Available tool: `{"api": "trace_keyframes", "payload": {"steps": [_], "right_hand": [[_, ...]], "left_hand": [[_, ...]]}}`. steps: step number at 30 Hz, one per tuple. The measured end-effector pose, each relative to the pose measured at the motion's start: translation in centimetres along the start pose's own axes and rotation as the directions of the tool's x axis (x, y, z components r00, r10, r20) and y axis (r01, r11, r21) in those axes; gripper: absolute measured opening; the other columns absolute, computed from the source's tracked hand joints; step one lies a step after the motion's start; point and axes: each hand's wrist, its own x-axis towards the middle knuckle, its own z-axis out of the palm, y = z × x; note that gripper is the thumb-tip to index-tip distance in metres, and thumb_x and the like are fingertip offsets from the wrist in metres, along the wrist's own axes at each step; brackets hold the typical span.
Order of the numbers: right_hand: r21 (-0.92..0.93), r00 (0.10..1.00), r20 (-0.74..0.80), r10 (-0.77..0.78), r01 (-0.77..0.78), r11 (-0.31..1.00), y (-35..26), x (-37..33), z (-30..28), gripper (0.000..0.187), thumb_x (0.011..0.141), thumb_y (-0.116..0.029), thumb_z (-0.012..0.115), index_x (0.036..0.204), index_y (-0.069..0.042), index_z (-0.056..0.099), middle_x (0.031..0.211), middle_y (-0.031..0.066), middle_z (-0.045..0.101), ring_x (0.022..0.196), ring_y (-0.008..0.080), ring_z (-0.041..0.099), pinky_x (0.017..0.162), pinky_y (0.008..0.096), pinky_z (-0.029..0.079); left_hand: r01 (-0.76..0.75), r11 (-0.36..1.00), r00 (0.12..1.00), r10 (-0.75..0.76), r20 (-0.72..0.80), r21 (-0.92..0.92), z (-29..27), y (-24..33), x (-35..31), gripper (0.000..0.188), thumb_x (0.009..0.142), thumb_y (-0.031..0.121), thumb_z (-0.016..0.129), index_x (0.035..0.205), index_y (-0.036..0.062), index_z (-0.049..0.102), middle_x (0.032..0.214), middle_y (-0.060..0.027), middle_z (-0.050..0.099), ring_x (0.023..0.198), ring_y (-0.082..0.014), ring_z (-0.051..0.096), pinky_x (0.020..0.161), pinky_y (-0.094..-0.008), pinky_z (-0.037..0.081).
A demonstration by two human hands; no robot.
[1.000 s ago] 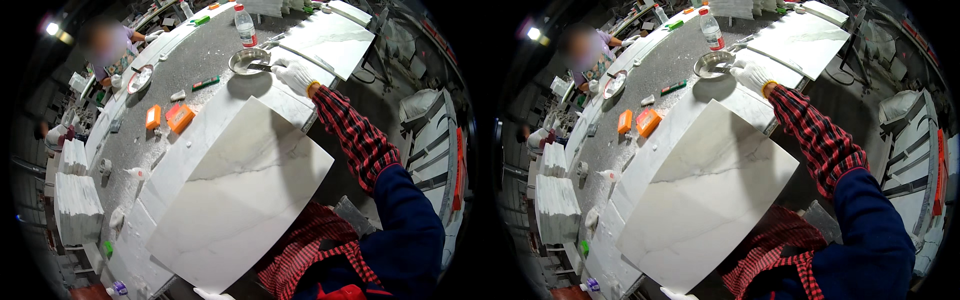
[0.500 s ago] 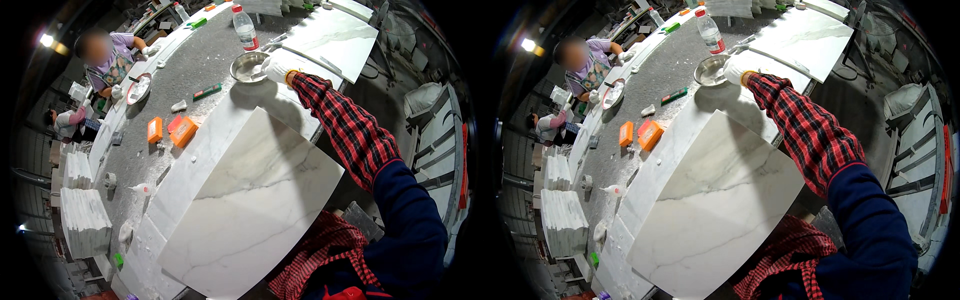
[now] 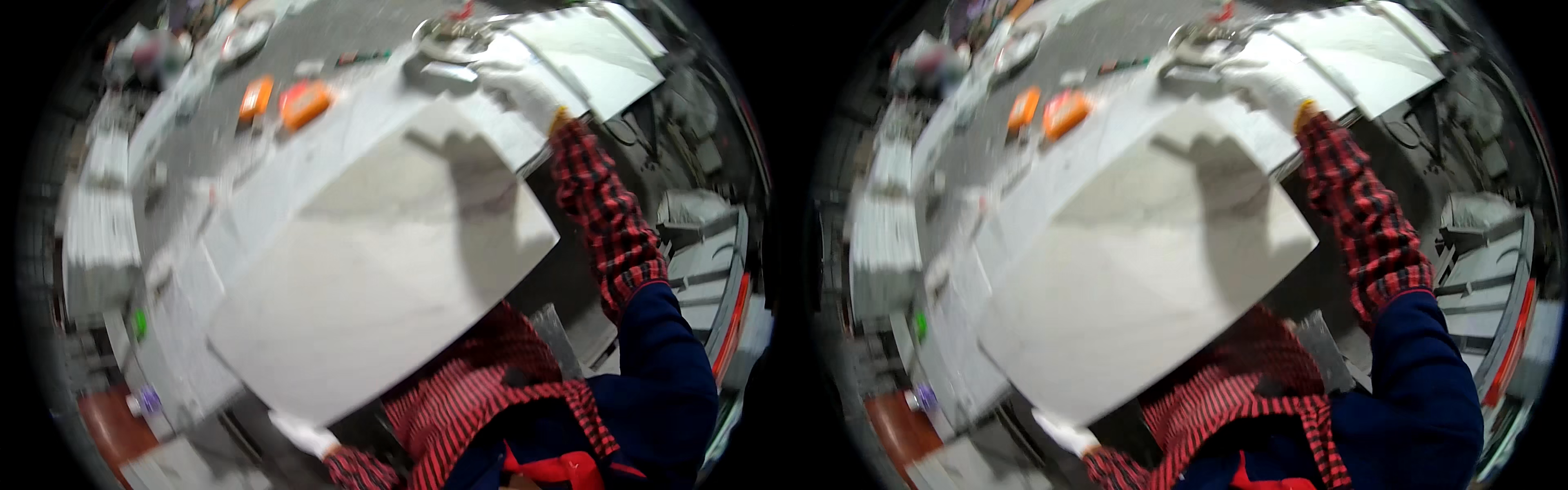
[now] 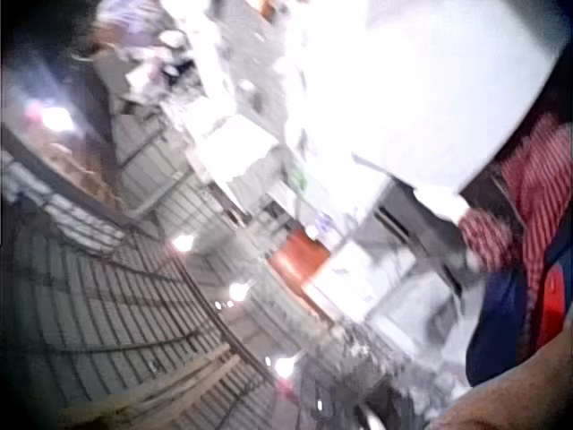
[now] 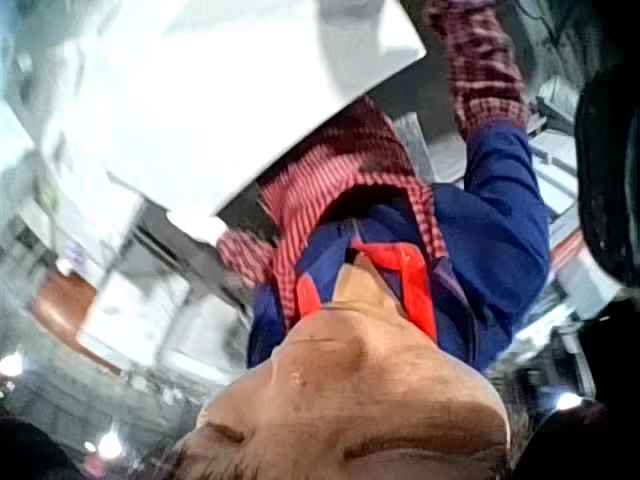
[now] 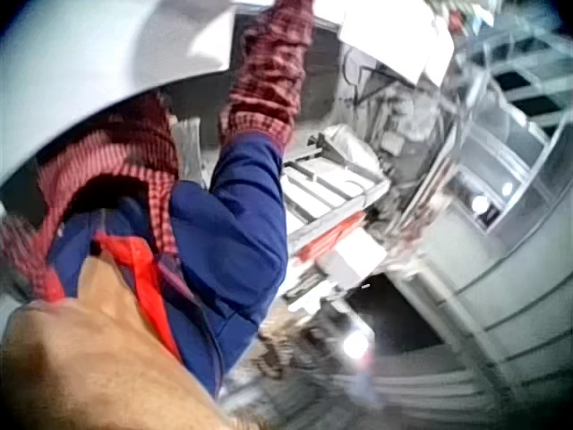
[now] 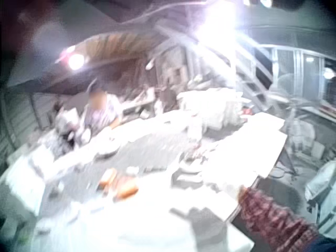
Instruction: The person scrapes a white stone tile with a metal scraper to remove residue, then wipes the surface with a cloth. The person repeats this process on multiple tiles at a workbench in a workshop.
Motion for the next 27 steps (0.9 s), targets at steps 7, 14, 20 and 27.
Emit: {"api": "trace_keyframes", "payload": {"steps": [7, 14, 20, 27], "right_hand": [[-0.082, 0.973, 0.224, 0.057, -0.040, 0.996, 1.4, -9.3, 5.1, 0.041, 0.100, -0.026, 0.061, 0.127, 0.004, 0.063, 0.081, -0.0025, 0.056, 0.063, 0.0024, 0.045, 0.054, 0.0191, 0.034], [-0.209, 0.884, 0.380, 0.272, -0.205, 0.956, 1.4, -18.0, 13.8, 0.033, 0.099, -0.021, 0.060, 0.123, 0.000, 0.068, 0.081, -0.0016, 0.061, 0.065, 0.0046, 0.052, 0.059, 0.0201, 0.043], [-0.213, 0.834, 0.434, 0.341, -0.273, 0.938, 0.9, -21.4, 18.5, 0.030, 0.096, -0.015, 0.062, 0.122, 0.001, 0.068, 0.080, 0.0016, 0.064, 0.065, 0.0062, 0.057, 0.059, 0.0209, 0.048], [-0.279, 0.828, 0.510, 0.231, -0.095, 0.956, 1.7, -23.6, 22.4, 0.026, 0.094, -0.012, 0.064, 0.117, -0.004, 0.072, 0.076, 0.0026, 0.066, 0.063, 0.0078, 0.057, 0.058, 0.0251, 0.048]], "left_hand": [[-0.116, 0.983, 0.963, 0.146, -0.228, 0.143, 1.9, 0.6, 0.1, 0.043, 0.101, 0.028, 0.057, 0.131, -0.0028, 0.060, 0.130, -0.0090, 0.063, 0.119, -0.0203, 0.060, 0.103, -0.0349, 0.046], [-0.122, 0.986, 0.934, 0.153, -0.321, 0.117, 1.7, 0.3, -1.1, 0.044, 0.100, 0.027, 0.060, 0.130, -0.0048, 0.060, 0.126, -0.0107, 0.065, 0.113, -0.0203, 0.063, 0.097, -0.0348, 0.051], [-0.136, 0.981, 0.939, 0.172, -0.299, 0.136, 1.2, -0.3, -0.4, 0.044, 0.099, 0.026, 0.060, 0.130, -0.0053, 0.061, 0.127, -0.0110, 0.065, 0.114, -0.0196, 0.063, 0.100, -0.0337, 0.049], [-0.135, 0.979, 0.934, 0.176, -0.310, 0.150, 0.5, -0.7, 0.1, 0.045, 0.099, 0.025, 0.060, 0.132, -0.0051, 0.059, 0.131, -0.0126, 0.063, 0.117, -0.0209, 0.062, 0.102, -0.0345, 0.048]]}}
